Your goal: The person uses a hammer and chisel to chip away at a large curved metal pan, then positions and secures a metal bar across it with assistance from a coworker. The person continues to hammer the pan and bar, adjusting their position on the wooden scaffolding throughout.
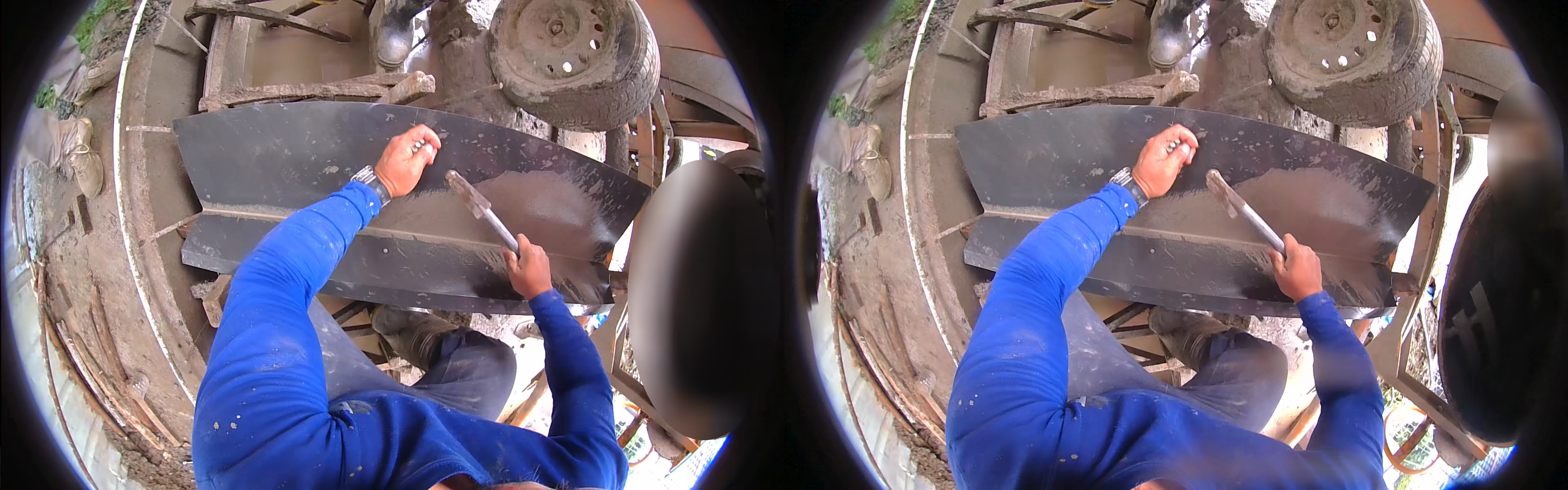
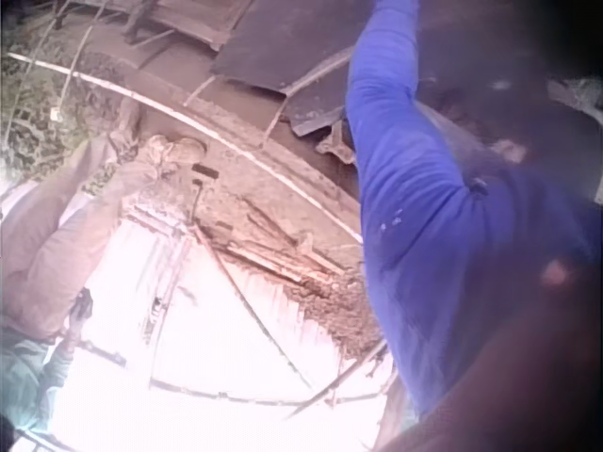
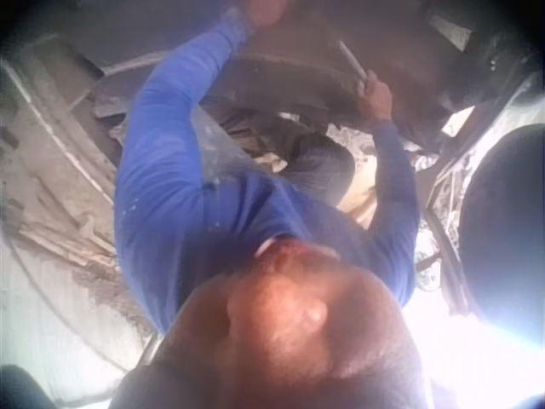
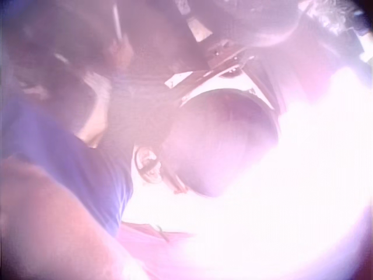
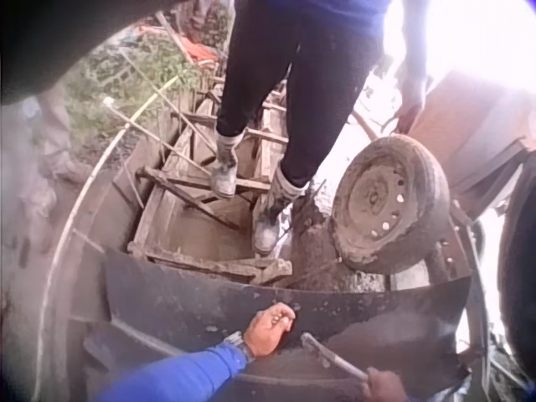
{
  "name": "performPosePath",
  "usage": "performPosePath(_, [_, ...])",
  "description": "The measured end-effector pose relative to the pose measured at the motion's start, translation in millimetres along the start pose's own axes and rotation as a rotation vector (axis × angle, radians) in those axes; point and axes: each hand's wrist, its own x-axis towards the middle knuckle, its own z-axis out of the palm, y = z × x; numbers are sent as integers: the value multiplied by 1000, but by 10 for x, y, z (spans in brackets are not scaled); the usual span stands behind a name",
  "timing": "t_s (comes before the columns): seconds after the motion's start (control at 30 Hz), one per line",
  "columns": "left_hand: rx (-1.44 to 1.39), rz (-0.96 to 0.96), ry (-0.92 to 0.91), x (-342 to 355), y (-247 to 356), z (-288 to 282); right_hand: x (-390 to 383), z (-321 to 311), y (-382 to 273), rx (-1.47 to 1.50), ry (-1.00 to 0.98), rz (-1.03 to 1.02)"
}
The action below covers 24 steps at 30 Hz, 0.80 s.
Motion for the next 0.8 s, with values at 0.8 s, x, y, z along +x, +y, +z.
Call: performPosePath(0.8, [-99,-104,-31,67,2,47,-356,88,-198,214,350,-123])
